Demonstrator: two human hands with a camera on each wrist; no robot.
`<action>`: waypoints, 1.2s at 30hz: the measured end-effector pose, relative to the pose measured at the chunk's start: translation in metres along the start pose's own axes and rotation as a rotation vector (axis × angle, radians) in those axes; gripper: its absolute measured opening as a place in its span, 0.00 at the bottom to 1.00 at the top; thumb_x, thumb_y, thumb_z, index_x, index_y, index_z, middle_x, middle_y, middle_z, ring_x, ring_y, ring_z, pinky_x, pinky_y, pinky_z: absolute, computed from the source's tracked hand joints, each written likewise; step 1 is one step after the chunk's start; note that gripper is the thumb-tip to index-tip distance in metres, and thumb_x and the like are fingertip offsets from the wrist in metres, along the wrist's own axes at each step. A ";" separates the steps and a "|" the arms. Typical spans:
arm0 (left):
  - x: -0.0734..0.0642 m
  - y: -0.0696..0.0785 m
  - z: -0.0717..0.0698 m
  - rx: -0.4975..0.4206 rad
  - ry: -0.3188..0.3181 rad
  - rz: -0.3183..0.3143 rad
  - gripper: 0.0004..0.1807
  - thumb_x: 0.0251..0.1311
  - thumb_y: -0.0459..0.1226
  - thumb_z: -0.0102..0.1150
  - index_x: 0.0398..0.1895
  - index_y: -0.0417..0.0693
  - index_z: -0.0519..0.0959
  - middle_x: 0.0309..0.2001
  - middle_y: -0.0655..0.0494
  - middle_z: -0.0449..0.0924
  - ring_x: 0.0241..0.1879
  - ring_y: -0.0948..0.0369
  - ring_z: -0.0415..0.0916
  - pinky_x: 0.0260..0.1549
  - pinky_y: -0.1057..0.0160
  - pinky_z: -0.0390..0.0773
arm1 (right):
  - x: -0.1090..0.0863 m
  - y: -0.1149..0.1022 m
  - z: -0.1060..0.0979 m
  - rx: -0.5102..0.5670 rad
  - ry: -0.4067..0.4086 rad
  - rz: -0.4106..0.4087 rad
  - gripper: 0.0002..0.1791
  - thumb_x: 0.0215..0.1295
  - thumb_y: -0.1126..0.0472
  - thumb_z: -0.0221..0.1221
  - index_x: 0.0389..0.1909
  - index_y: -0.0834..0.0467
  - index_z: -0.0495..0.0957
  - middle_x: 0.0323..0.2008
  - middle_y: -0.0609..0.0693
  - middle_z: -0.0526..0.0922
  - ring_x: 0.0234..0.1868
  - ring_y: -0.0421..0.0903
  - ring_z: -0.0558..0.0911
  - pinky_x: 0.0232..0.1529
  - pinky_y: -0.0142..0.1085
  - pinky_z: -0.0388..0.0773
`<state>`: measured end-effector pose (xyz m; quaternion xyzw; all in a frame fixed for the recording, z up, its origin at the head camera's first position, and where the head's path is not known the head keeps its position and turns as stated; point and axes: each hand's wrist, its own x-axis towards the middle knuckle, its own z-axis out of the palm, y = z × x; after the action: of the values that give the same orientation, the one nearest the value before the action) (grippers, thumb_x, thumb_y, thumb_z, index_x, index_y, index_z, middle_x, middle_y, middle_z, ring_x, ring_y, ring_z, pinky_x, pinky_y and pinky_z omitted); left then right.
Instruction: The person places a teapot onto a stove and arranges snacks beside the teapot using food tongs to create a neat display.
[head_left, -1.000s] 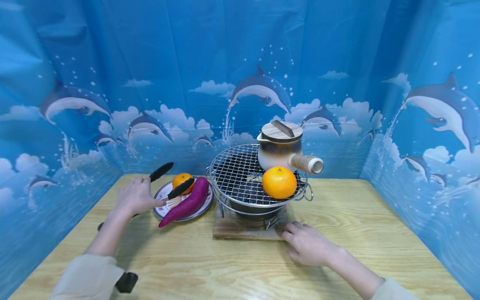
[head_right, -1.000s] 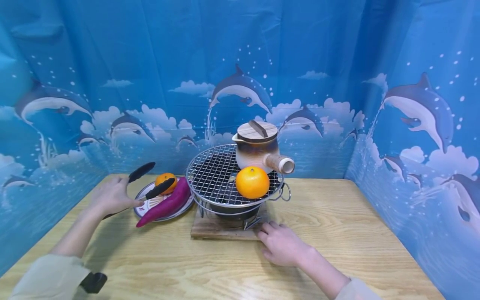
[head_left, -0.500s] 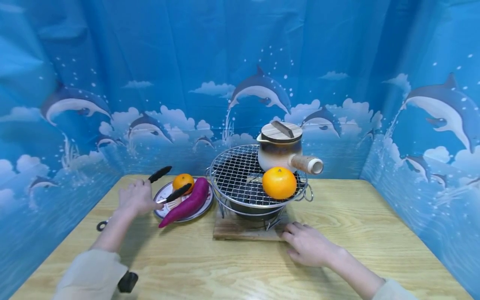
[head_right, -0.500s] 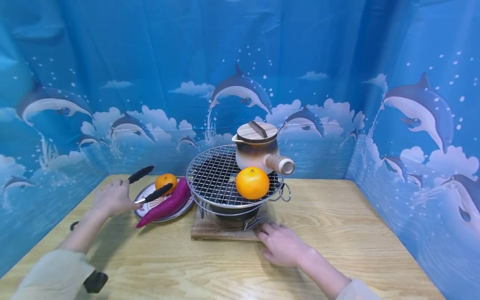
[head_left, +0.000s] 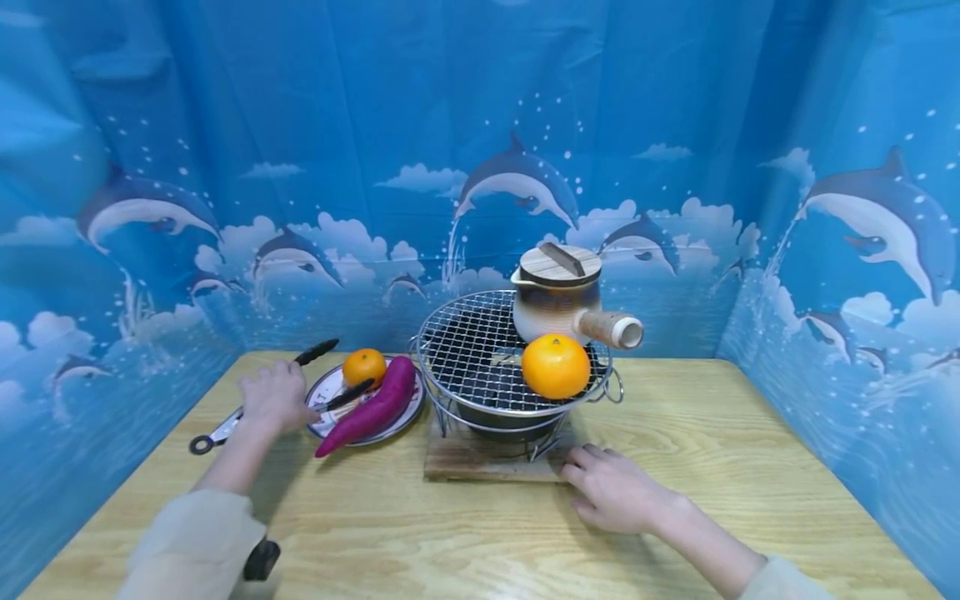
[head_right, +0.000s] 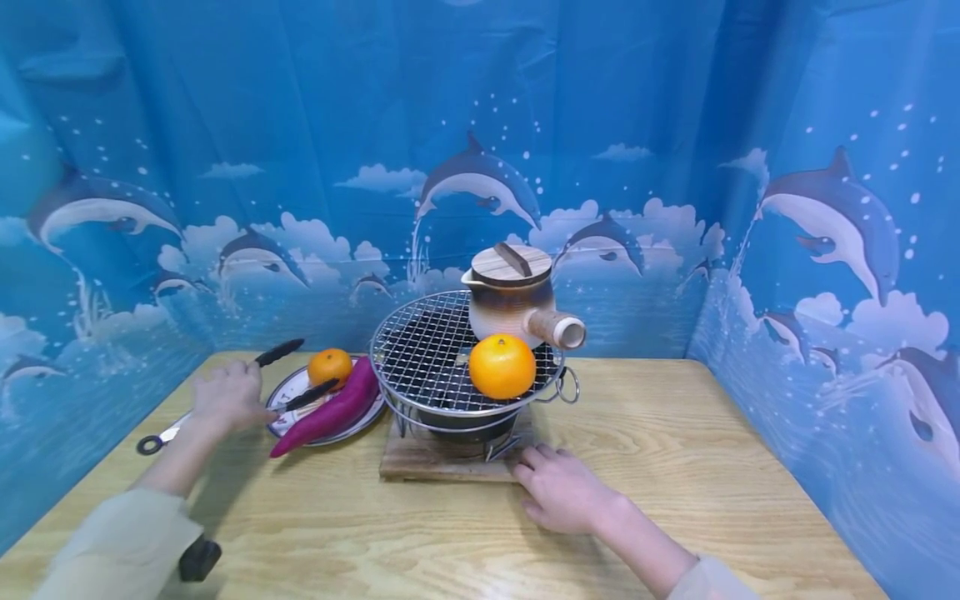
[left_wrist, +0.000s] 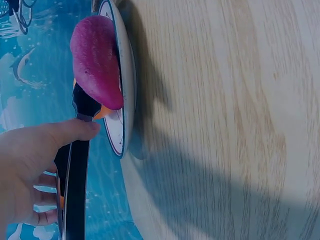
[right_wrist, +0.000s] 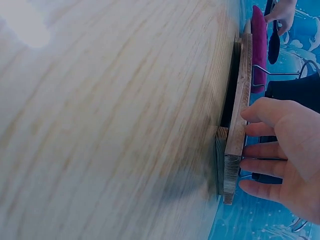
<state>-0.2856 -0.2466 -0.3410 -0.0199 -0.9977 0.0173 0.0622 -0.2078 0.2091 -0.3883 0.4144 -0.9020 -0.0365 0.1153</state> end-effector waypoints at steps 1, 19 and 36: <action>0.001 0.000 0.001 0.007 0.003 0.004 0.51 0.39 0.52 0.71 0.56 0.20 0.62 0.51 0.24 0.65 0.49 0.30 0.63 0.47 0.30 0.59 | 0.000 0.000 0.000 0.002 0.000 -0.001 0.17 0.52 0.55 0.61 0.42 0.57 0.78 0.40 0.50 0.76 0.42 0.47 0.76 0.44 0.43 0.76; 0.006 0.011 0.009 0.042 0.011 0.031 0.50 0.37 0.48 0.73 0.57 0.20 0.61 0.49 0.26 0.65 0.49 0.31 0.63 0.49 0.28 0.56 | 0.001 0.000 0.002 -0.013 0.019 -0.008 0.15 0.51 0.56 0.61 0.40 0.56 0.78 0.37 0.49 0.76 0.40 0.47 0.76 0.42 0.42 0.77; 0.007 0.016 0.017 0.060 0.009 0.030 0.43 0.43 0.45 0.69 0.53 0.19 0.64 0.45 0.27 0.66 0.46 0.34 0.64 0.46 0.30 0.59 | 0.001 0.000 -0.001 -0.001 -0.002 -0.004 0.15 0.52 0.56 0.61 0.41 0.56 0.78 0.38 0.48 0.76 0.40 0.46 0.76 0.42 0.43 0.77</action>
<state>-0.2942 -0.2307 -0.3572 -0.0331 -0.9960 0.0482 0.0669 -0.2076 0.2084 -0.3876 0.4159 -0.9014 -0.0379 0.1145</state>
